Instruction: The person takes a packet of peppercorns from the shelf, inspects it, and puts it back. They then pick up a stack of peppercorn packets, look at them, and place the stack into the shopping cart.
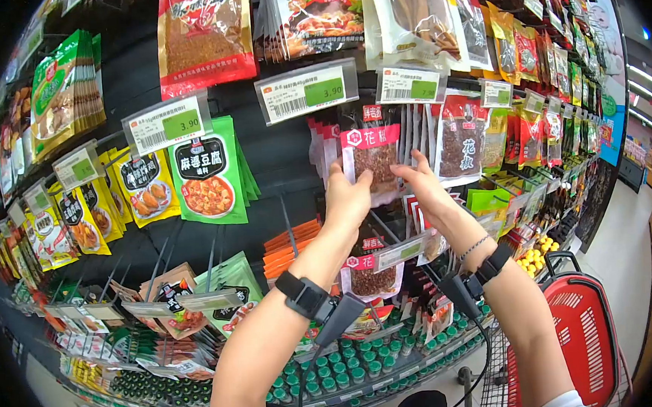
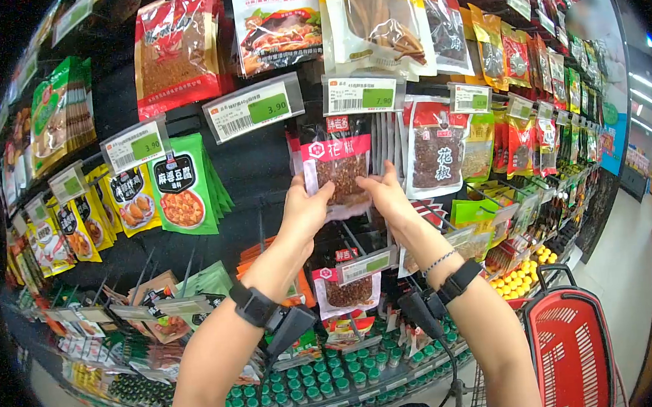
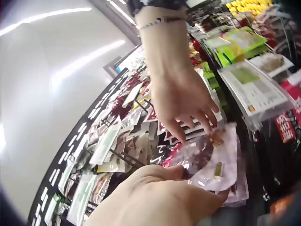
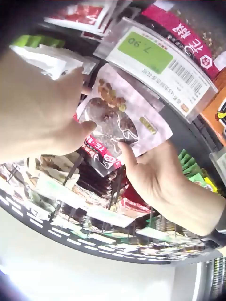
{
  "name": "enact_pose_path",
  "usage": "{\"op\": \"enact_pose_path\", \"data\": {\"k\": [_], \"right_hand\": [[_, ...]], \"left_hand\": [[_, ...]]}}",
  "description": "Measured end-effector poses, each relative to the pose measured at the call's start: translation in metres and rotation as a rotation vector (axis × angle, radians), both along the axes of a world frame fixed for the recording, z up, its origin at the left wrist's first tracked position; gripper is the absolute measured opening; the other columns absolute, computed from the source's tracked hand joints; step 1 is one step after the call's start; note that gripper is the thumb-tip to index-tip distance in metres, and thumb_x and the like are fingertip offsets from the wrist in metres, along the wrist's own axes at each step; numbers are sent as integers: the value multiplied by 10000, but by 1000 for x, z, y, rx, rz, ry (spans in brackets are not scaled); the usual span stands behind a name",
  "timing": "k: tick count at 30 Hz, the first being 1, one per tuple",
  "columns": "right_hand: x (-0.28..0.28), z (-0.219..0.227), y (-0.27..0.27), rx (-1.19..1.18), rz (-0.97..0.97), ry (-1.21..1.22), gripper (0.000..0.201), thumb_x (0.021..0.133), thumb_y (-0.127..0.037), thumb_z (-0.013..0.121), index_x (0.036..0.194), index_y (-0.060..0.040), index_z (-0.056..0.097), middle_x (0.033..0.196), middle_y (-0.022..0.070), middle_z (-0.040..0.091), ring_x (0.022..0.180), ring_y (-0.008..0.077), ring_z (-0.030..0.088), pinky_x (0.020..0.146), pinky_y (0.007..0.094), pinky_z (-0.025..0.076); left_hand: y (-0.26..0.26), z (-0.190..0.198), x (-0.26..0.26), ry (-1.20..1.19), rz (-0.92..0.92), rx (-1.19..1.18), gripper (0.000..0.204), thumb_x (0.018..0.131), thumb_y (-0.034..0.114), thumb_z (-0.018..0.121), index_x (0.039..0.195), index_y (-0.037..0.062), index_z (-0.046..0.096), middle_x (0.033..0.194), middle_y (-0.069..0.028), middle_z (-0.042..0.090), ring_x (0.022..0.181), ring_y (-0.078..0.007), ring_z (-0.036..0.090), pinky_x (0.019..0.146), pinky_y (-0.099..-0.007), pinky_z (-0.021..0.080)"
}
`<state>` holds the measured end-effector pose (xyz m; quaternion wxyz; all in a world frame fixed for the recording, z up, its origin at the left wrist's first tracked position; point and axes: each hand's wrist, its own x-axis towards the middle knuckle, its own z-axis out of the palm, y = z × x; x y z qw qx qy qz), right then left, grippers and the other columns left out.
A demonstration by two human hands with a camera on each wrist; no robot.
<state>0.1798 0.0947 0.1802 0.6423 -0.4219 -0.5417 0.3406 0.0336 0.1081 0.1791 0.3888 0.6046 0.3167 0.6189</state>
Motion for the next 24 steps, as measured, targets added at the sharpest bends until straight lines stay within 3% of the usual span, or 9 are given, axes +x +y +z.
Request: {"op": "enact_pose_path", "data": {"k": [2,3,5,9,15,17,24], "right_hand": [[-2,3,-18,-36,-56,-63,767,838,-241,600,1390,39,147,1157,180,498,1053,226,489,915,312,372],[-1,1,-27,3,-66,-70,715,835,-239,623,1362,31,223,1014,111,529,911,168,530,787,272,426],[10,-2,-42,41,6,-69,567,831,-200,647,1265,10,349,980,94,525,893,142,548,749,247,458],[14,-2,-80,257,-16,-3,369,827,-105,650,1101,-20,417,950,66,542,917,133,561,788,261,488],[11,-7,-143,175,84,106,395,831,-45,626,1123,-18,361,1052,111,578,937,144,578,767,264,501],[7,-21,-162,165,101,146,411,829,-20,617,1137,-17,344,1066,123,581,950,146,581,775,272,505],[-16,-92,-217,197,-25,157,455,793,37,634,1150,-1,355,1029,109,599,949,139,579,830,272,476]], "left_hand": [[4,-2,-3,20,16,24,198,883,98,541,1046,-11,570,964,-67,637,867,-144,596,771,-287,461],[-6,1,-5,22,14,32,198,883,98,541,1046,-11,570,964,-67,637,867,-144,596,771,-287,461],[-38,12,-13,-73,-197,13,206,885,108,545,1057,-4,566,982,-67,633,881,-129,589,776,-281,459],[-74,14,-15,-124,-352,7,221,897,125,542,1079,1,551,1000,-59,625,882,-117,588,780,-279,467],[-114,-4,-17,-155,-437,-46,234,906,119,533,1108,2,535,1055,-66,608,937,-124,575,817,-281,463],[-127,-20,-22,-178,-547,-90,260,904,114,536,1137,-1,521,1084,-65,598,962,-127,572,839,-281,459],[-182,-87,-46,-145,-457,-147,379,861,42,580,1215,-4,453,1150,-71,559,1058,-134,523,913,-293,413]]}}
